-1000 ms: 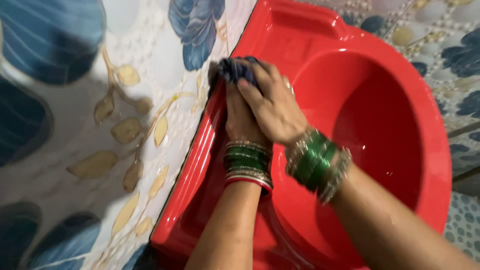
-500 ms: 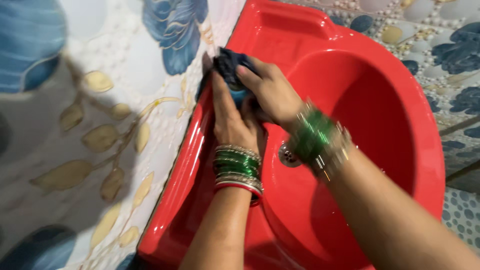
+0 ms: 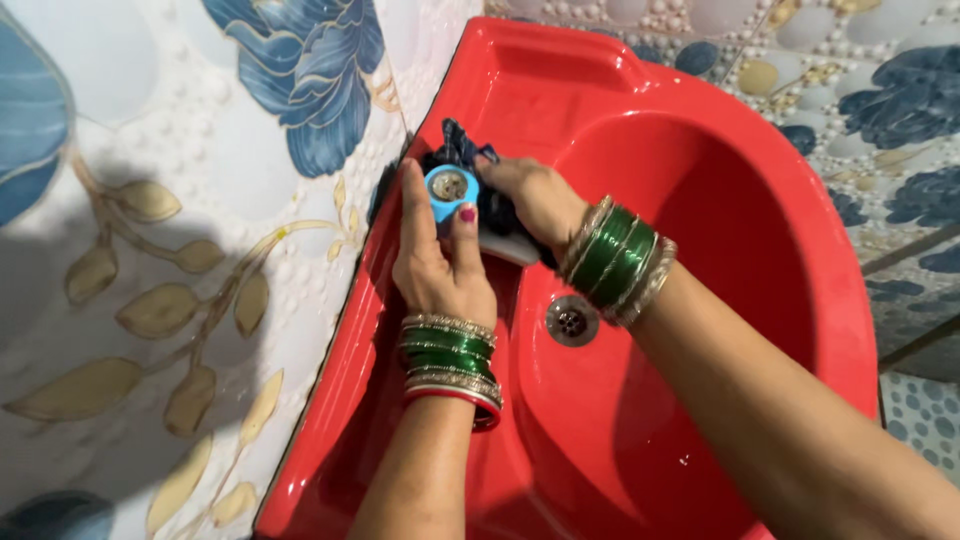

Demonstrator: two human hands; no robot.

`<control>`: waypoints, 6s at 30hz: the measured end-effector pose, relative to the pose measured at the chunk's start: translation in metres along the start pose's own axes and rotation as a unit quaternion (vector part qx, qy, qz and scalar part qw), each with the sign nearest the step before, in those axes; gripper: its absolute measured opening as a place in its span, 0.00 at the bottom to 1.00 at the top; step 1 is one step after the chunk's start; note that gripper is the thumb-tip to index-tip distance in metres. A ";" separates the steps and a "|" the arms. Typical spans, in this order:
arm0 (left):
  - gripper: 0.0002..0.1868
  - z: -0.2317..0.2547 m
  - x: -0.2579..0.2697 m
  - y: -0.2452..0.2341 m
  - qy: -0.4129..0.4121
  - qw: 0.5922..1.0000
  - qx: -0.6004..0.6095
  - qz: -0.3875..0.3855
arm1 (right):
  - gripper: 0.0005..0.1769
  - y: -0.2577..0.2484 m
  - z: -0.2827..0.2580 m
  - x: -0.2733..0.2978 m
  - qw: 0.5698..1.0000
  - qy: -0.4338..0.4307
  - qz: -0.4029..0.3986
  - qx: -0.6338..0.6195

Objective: The person cleans a red sink and the surrounding wall tiles using a cloth.

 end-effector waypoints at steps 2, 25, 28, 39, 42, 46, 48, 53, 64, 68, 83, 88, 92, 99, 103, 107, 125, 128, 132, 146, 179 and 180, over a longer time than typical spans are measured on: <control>0.35 -0.004 0.001 0.000 -0.038 0.999 0.034 0.000 | 0.22 -0.003 0.000 0.012 0.999 0.016 0.016 0.035; 0.28 0.006 -0.015 -0.014 0.084 0.974 -0.211 0.011 | 0.24 0.063 -0.006 0.077 0.812 -0.130 0.323 0.468; 0.26 -0.002 -0.011 -0.014 0.142 0.965 -0.221 0.012 | 0.21 0.054 -0.003 0.062 0.836 -0.064 0.302 0.453; 0.32 -0.014 -0.008 -0.014 0.075 0.977 -0.196 0.021 | 0.21 0.083 0.021 0.055 0.755 -0.158 0.451 0.448; 0.33 -0.015 -0.004 -0.013 0.061 0.976 -0.206 0.036 | 0.19 0.061 0.011 0.040 0.823 -0.057 0.380 0.419; 0.33 -0.009 -0.007 -0.014 0.055 0.977 -0.201 0.044 | 0.18 0.047 0.009 0.038 0.885 -0.039 0.320 0.335; 0.32 -0.010 -0.003 -0.014 0.052 0.980 -0.187 0.037 | 0.17 0.054 0.016 0.050 0.862 -0.117 0.349 0.347; 0.32 -0.018 -0.001 -0.013 0.080 0.980 -0.182 0.007 | 0.19 0.030 0.023 0.066 0.982 -0.043 0.174 -0.062; 0.30 -0.005 -0.020 -0.019 0.060 0.985 -0.152 -0.050 | 0.22 0.009 0.019 0.058 0.993 0.078 0.079 -0.042; 0.31 -0.008 -0.019 -0.020 0.081 0.986 -0.141 -0.047 | 0.23 0.016 0.011 0.067 0.979 0.128 0.124 -0.096; 0.32 0.058 0.044 0.012 0.118 0.969 -0.216 -0.014 | 0.15 0.016 0.088 0.140 0.947 0.139 0.284 -0.056; 0.55 0.086 0.118 0.071 -0.401 0.914 0.059 -0.025 | 0.15 -0.007 0.072 0.156 0.919 0.142 0.264 -0.258; 0.77 0.056 0.125 0.090 -0.580 0.712 0.392 0.047 | 0.20 -0.021 0.077 0.171 0.902 0.127 0.261 -0.319; 0.65 0.023 0.127 0.087 -0.645 0.647 0.407 0.027 | 0.21 -0.035 0.155 0.182 0.951 0.014 0.250 0.184; 0.48 0.003 0.120 0.088 -0.461 0.644 0.564 -0.235 | 0.20 -0.054 0.145 0.209 0.723 -0.263 0.132 0.625; 0.41 0.006 0.119 0.090 -0.571 0.702 0.329 -0.270 | 0.55 -0.063 0.076 0.207 0.917 -0.132 0.024 0.374; 0.20 0.014 0.140 0.113 -0.257 0.878 -0.228 -0.334 | 0.29 -0.068 0.105 0.162 0.590 0.028 -0.081 0.803; 0.17 0.000 0.140 0.115 -0.283 0.854 -0.253 -0.356 | 0.27 -0.065 0.085 0.156 0.605 0.075 -0.118 0.784; 0.10 -0.007 0.142 0.116 -0.134 0.909 -0.278 -0.281 | 0.21 -0.067 0.061 0.155 0.670 0.042 -0.101 0.734; 0.48 0.078 0.034 -0.041 -0.040 0.843 -0.518 -0.139 | 0.32 0.042 0.000 0.140 0.800 -0.275 0.229 0.481; 0.29 0.032 0.052 -0.048 -0.066 0.936 -0.307 -0.156 | 0.41 0.092 0.034 0.090 0.693 -0.285 0.181 0.637; 0.29 0.029 0.057 -0.048 -0.067 0.936 -0.308 -0.156 | 0.41 0.089 0.034 0.094 0.693 -0.285 0.181 0.637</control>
Point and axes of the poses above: each hand's wrist, its own x-axis away from the middle knuckle, its own y-axis out of the palm, z = x × y, the point moved 1 cm from there along -x, towards the middle knuckle, and after that the axes turned 13 degrees about x, right-handed, at the moved point
